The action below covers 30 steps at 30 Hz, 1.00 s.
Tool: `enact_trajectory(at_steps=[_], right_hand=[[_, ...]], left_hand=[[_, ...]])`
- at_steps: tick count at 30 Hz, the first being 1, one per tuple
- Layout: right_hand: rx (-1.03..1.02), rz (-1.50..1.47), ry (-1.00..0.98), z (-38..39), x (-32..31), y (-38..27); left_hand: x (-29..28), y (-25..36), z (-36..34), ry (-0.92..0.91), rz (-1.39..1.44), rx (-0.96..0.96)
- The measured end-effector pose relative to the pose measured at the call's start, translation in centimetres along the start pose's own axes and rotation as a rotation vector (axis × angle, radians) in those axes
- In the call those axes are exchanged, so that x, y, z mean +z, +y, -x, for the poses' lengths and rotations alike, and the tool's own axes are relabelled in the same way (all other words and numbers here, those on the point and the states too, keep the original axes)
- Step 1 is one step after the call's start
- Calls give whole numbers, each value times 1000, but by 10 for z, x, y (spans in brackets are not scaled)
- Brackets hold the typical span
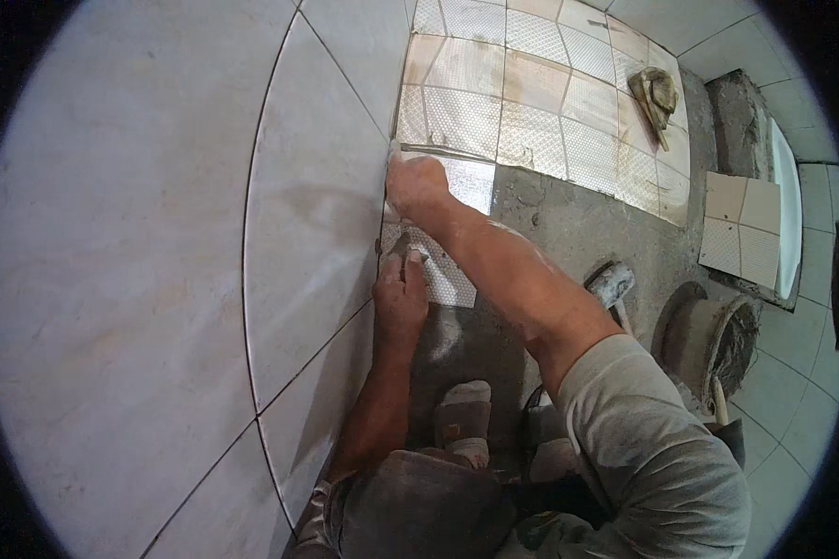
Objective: Installing tiles on a bathroom floor using mortar and a rubber mallet.
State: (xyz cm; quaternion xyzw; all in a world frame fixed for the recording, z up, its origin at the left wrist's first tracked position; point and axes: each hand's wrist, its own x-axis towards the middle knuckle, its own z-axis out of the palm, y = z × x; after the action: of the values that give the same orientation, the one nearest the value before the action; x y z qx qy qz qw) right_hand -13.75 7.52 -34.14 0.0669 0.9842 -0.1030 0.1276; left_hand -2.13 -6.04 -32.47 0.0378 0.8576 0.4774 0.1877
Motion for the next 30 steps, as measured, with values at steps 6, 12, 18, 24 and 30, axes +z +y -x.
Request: enact_trajectory(at_steps=[6,12,18,24,30], right_hand=[[12,30,-127,1,-6,3],[22,50,-146,-3,-2,7],[51,93,-175,7,6,23],[42,158,-230,21,-3,35],[106,191,-269,34,-12,45]], left_hand=[[0,10,6,-15,39,2],[3,12,6,15,127,-35],[2,27,8,33,253,-87],[8,6,7,5,58,-32],[14,1,5,15,119,224]])
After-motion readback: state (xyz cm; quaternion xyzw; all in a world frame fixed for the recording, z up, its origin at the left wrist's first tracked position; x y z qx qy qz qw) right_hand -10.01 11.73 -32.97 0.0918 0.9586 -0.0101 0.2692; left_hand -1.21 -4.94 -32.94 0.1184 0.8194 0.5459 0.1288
